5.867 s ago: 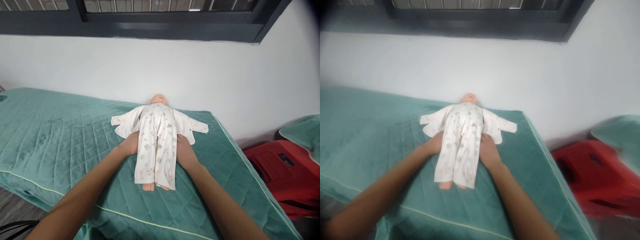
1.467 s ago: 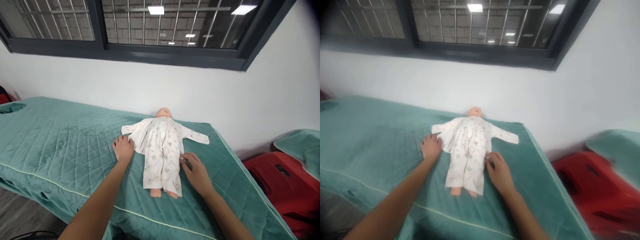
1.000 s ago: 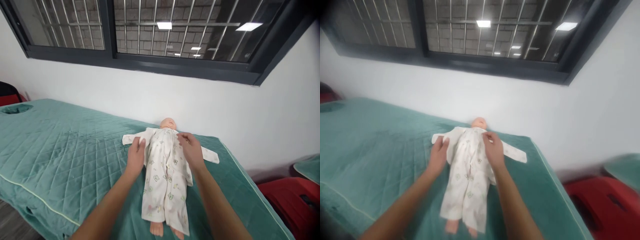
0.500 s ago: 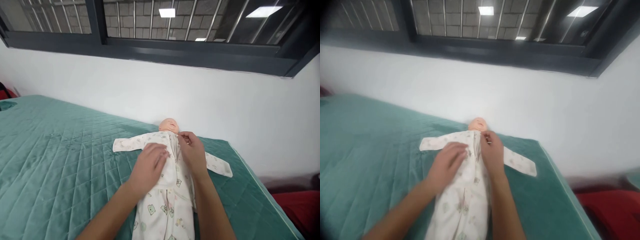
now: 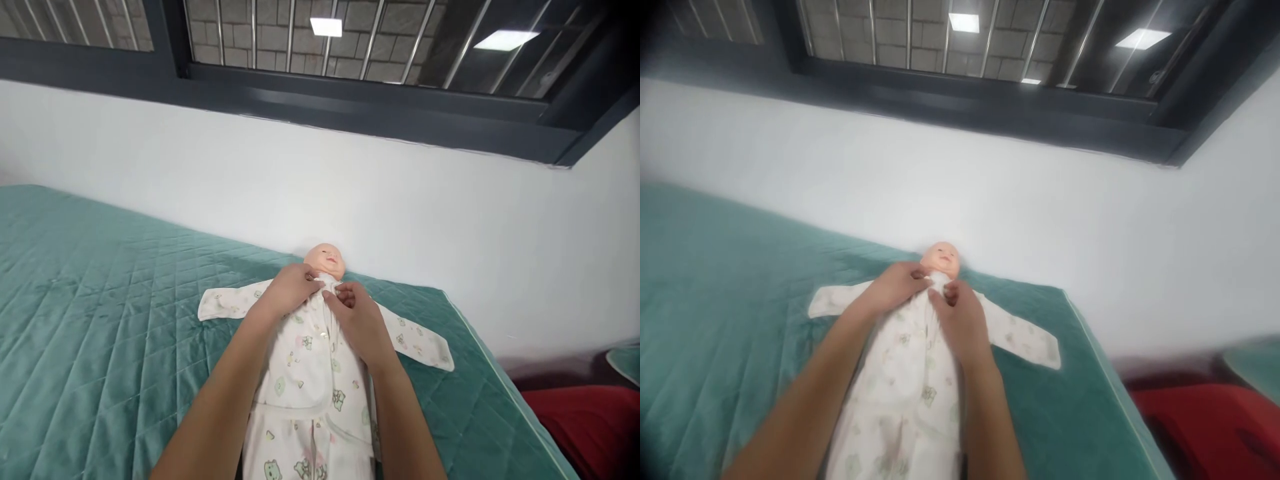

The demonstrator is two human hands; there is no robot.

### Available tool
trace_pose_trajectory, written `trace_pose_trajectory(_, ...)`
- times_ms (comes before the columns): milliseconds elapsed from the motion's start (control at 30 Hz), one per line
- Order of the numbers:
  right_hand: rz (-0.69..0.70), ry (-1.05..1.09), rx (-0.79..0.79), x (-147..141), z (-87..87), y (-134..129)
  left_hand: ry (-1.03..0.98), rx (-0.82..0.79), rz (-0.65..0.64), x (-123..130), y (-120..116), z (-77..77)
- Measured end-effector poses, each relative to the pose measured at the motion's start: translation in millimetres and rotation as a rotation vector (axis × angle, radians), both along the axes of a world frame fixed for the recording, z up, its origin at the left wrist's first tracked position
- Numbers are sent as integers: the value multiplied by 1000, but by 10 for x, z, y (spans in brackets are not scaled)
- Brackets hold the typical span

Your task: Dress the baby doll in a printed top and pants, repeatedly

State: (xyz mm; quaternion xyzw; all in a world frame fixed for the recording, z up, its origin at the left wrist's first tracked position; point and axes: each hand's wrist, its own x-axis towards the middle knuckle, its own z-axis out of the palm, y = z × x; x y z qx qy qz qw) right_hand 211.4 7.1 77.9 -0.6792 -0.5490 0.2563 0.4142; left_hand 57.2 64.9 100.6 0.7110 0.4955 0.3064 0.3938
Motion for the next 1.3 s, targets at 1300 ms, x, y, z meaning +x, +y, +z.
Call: trace_pose_trajectory(1300,96,252,132,-2,-38,107,-185,133,50,152,-46,-134)
